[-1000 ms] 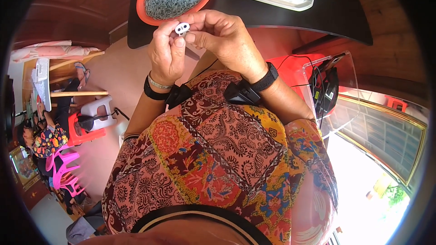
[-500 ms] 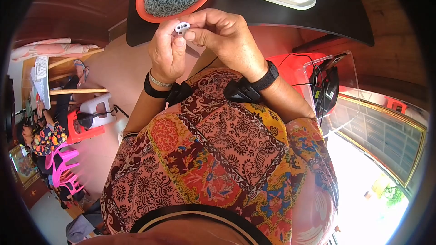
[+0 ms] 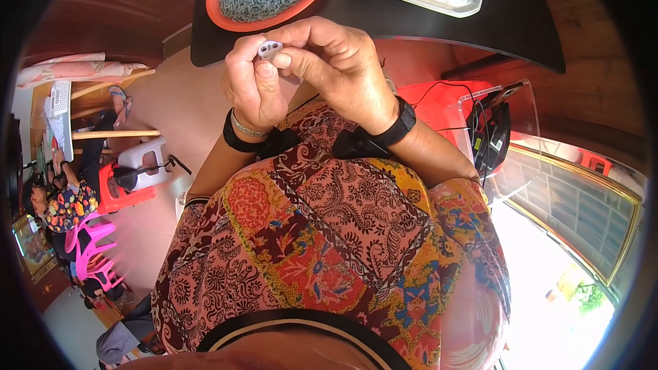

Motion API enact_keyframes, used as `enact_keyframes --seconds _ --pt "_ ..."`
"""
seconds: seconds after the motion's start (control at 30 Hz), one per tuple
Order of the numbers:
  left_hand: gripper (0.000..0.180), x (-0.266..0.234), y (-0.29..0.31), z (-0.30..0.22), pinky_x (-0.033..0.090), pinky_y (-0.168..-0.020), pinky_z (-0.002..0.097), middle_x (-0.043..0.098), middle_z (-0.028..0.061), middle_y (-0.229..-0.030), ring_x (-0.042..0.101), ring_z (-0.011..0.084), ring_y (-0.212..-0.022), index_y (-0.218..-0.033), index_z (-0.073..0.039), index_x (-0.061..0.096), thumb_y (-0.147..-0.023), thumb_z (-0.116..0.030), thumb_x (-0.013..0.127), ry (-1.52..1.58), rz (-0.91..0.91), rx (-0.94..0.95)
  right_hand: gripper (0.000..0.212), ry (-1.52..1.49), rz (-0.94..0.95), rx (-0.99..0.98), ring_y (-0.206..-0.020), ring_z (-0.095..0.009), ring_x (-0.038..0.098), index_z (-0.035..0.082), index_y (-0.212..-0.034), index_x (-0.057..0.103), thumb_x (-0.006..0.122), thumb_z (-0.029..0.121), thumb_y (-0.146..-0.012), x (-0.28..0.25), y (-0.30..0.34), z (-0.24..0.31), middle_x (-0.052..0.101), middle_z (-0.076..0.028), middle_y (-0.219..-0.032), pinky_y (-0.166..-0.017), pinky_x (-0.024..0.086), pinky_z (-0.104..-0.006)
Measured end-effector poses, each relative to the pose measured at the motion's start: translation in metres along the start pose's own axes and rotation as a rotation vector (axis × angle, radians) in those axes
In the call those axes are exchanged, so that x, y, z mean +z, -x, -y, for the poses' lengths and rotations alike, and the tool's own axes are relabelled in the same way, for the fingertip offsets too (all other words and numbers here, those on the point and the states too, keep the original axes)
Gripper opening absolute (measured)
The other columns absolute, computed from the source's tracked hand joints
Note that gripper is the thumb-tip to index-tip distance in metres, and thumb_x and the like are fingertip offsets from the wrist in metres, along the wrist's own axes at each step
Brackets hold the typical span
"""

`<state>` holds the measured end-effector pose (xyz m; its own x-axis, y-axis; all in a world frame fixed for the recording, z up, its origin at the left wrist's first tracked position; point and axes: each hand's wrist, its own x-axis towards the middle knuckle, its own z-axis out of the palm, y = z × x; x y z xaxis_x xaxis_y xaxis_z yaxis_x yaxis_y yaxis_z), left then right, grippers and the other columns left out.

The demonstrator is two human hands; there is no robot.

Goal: Assembling small white plastic components by manually inserting metal pins into them.

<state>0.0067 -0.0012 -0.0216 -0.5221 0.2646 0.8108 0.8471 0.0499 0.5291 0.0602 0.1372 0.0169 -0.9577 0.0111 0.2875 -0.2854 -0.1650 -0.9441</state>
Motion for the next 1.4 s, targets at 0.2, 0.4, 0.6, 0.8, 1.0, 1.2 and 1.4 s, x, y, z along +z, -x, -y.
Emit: enact_keyframes --seconds 0.2,0.4,0.6,0.8,1.0,1.2,1.4 --pt "0.029 0.011 -0.006 -0.004 0.047 -0.058 0.029 0.059 0.0121 -0.083 0.055 0.0156 -0.064 -0.108 0.006 0.048 -0.097 -0.021 0.041 -0.062 -0.089 0.022 0.013 0.089 -0.113 -0.14 -0.088 -0.01 0.061 -0.001 -0.102 0.06 0.059 -0.001 -0.089 0.008 0.002 0.002 0.066 -0.007 -0.097 -0.079 0.05 -0.025" --pt "0.022 0.025 -0.003 -0.004 0.046 -0.059 0.0347 0.058 0.0165 -0.079 0.057 0.0272 -0.064 -0.097 0.004 0.05 -0.096 -0.016 0.042 0.034 -0.109 -0.279 0.004 0.13 -0.241 -0.091 -0.081 -0.005 0.057 0.0 -0.092 0.059 0.056 0.003 -0.091 0.011 -0.007 -0.015 0.066 -0.003 -0.088 -0.073 0.048 -0.0224" --pt "0.02 0.019 -0.005 0.001 0.046 -0.063 0.0345 0.059 0.0177 -0.083 0.058 0.0269 -0.068 -0.1 0.005 0.051 -0.094 -0.012 0.043 0.18 0.026 -0.299 0.004 0.13 -0.152 -0.002 -0.085 -0.007 0.058 0.0 -0.093 0.059 0.059 0.002 -0.09 -0.005 -0.005 0.0 0.065 -0.004 -0.09 -0.076 0.049 -0.0233" --pt "0.025 0.013 -0.018 -0.003 0.046 -0.059 0.0295 0.058 0.0152 -0.088 0.056 0.0214 -0.065 -0.111 0.006 0.052 -0.09 -0.006 0.051 0.188 0.089 -0.058 0.01 0.355 -0.051 -0.016 -0.083 -0.008 0.06 0.0 -0.097 0.062 0.061 0.0 -0.087 -0.031 -0.007 0.048 0.066 -0.004 -0.09 -0.073 0.049 -0.0224" --pt "0.03 0.001 -0.017 0.0 0.043 -0.054 0.0254 0.057 0.0096 -0.082 0.051 0.0145 -0.06 -0.113 0.006 0.053 -0.085 -0.004 0.057 0.144 0.111 -0.14 0.014 1.058 -0.232 -0.343 -0.073 -0.014 0.062 0.002 -0.095 0.065 0.062 0.012 -0.085 -0.116 -0.1 0.138 0.066 -0.007 -0.085 -0.066 0.049 -0.0271" --pt "0.025 0.002 -0.02 -0.006 0.044 -0.054 0.0297 0.055 0.012 -0.074 0.054 0.0207 -0.059 -0.105 0.005 0.055 -0.082 -0.001 0.058 0.076 0.157 -0.045 0.025 1.197 -0.372 -0.369 -0.078 -0.022 0.066 -0.003 -0.103 0.064 0.063 0.013 -0.084 -0.141 -0.129 0.151 0.068 -0.016 -0.095 -0.069 0.051 -0.0295" --pt "0.019 -0.007 -0.016 0.002 0.044 -0.055 0.0323 0.055 0.0125 -0.073 0.054 0.0236 -0.06 -0.1 0.004 0.057 -0.082 -0.002 0.057 0.035 0.164 -0.132 0.018 1.636 0.213 -0.196 -0.08 -0.028 0.063 0.006 -0.09 0.068 0.065 0.019 -0.078 -0.149 -0.11 0.085 0.066 -0.012 -0.086 -0.072 0.05 -0.0369"
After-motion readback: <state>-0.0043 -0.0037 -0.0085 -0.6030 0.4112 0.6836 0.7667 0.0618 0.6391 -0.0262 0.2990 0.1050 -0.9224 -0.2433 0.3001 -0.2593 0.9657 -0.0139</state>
